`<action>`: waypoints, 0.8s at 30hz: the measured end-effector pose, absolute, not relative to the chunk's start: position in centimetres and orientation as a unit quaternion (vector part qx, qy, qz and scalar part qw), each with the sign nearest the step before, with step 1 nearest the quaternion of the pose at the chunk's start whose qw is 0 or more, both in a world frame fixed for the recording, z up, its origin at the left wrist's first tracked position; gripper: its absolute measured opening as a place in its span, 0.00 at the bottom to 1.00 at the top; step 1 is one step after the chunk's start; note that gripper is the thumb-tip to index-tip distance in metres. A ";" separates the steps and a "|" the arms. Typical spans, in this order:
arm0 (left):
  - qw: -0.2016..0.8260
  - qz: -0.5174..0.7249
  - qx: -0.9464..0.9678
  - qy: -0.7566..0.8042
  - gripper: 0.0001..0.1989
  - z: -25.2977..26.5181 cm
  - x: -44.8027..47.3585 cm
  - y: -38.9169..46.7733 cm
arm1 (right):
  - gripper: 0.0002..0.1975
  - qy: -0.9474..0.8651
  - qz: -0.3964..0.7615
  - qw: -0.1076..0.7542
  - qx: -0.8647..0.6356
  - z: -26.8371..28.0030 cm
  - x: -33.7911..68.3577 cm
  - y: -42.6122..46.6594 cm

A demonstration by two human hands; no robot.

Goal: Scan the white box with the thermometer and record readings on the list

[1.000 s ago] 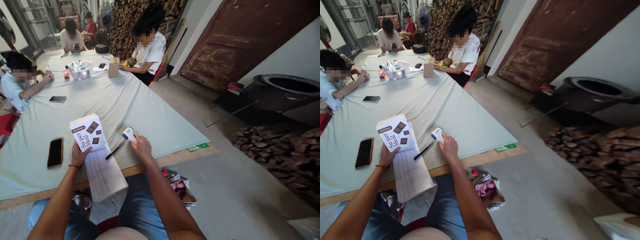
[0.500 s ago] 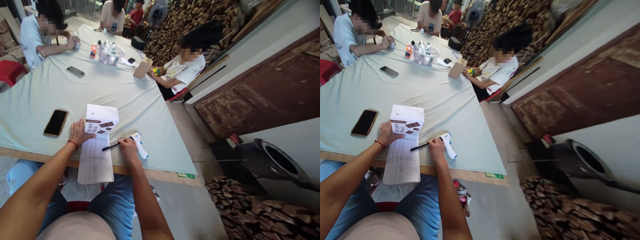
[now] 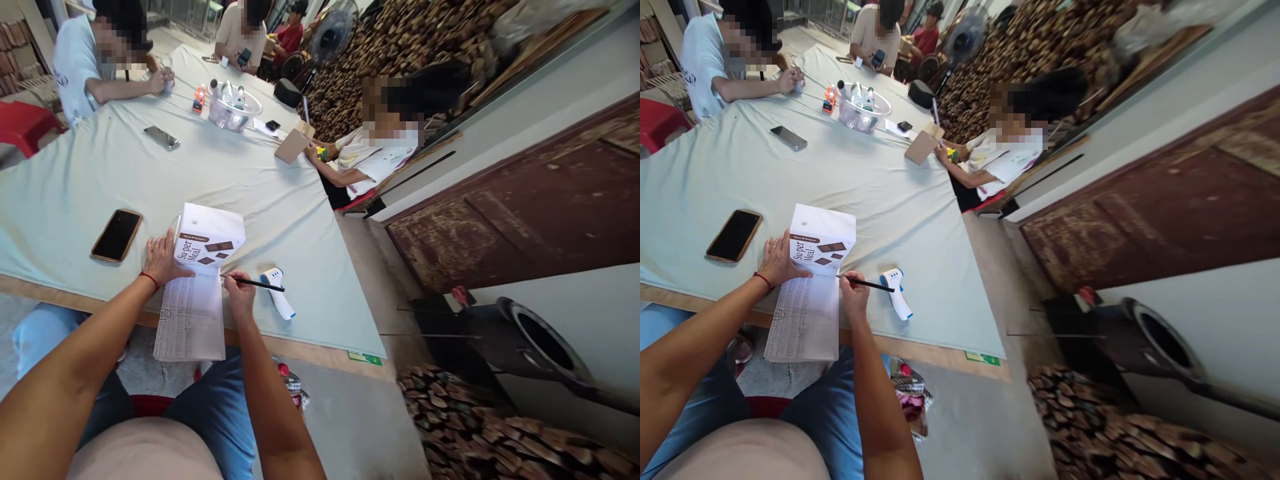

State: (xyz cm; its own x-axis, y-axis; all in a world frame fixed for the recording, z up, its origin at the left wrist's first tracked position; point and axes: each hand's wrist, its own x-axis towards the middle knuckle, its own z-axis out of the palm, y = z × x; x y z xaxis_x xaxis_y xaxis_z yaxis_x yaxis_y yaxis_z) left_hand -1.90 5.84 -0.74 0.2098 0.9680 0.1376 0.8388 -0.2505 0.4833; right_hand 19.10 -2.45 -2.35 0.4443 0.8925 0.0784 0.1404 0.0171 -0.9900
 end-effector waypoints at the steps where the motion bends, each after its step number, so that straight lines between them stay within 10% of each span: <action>1: 0.155 0.207 0.761 0.594 0.74 -0.7 -1.9 5.8 | 0.13 -0.403 0.336 0.586 -0.617 -2.5 18.3 -2.2; 24: 0.158 0.211 0.768 0.583 0.72 -0.9 -1.6 5.5 | 0.12 -0.431 0.238 0.510 -0.705 -3.3 17.2 -2.7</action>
